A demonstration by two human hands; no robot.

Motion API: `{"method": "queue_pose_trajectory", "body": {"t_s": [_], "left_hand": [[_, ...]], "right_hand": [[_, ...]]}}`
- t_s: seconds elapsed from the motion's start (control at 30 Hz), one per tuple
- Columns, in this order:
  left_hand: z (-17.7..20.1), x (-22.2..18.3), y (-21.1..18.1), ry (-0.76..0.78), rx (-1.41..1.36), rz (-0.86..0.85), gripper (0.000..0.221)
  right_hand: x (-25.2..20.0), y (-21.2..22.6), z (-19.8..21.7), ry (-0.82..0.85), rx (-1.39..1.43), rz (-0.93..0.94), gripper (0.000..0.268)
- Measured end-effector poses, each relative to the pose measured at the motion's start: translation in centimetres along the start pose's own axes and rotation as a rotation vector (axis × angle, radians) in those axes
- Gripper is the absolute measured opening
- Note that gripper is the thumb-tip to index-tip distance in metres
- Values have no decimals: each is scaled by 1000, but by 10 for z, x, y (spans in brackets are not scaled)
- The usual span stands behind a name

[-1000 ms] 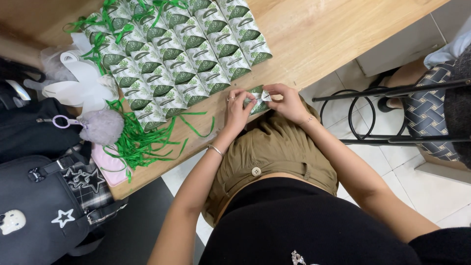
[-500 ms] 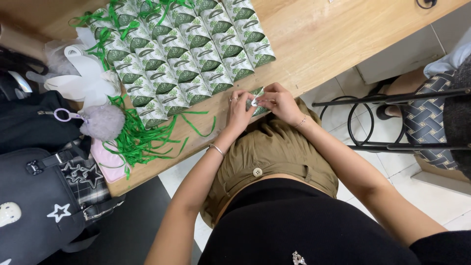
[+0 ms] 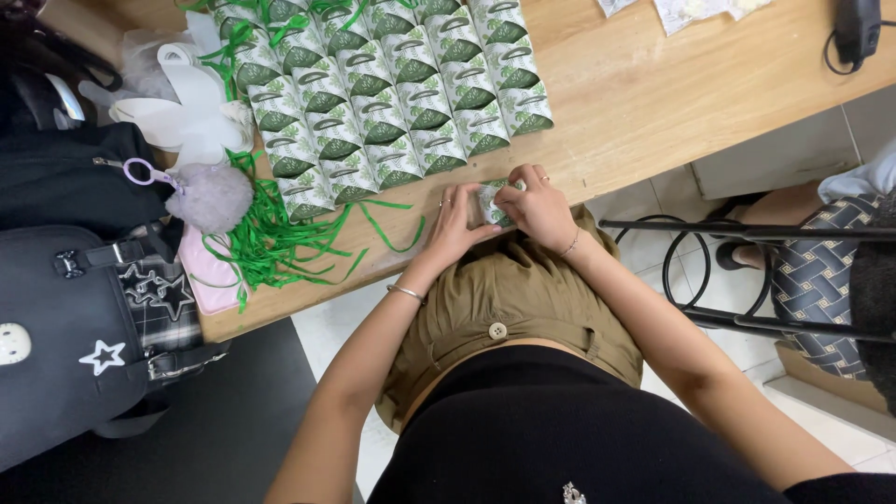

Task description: The person takes white paper boxes, places small bagged items inside, and folds the boxes closed.

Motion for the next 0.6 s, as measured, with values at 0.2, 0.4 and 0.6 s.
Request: {"method": "queue_pose_trajectory", "body": {"t_s": [0.2, 0.4, 0.6], "left_hand": [[-20, 10, 21, -136, -160, -9, 26], [-65, 28, 62, -1, -561, 265, 17], [-73, 32, 66, 32, -427, 274, 19]], "right_hand": [[-1, 9, 0, -26, -80, 101, 10], [-10, -2, -4, -51, 16, 76, 9], [-14, -6, -7, -97, 113, 58, 7]]}}
Point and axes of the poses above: each hand's wrist, its own x-axis towards the middle knuckle, its own z-axis out of the back of the hand, y = z × x, the point moved 3 cm from there along x, towards the middle knuckle, and after that the axes turned 2 degrees about z, right-handed, at the moved point
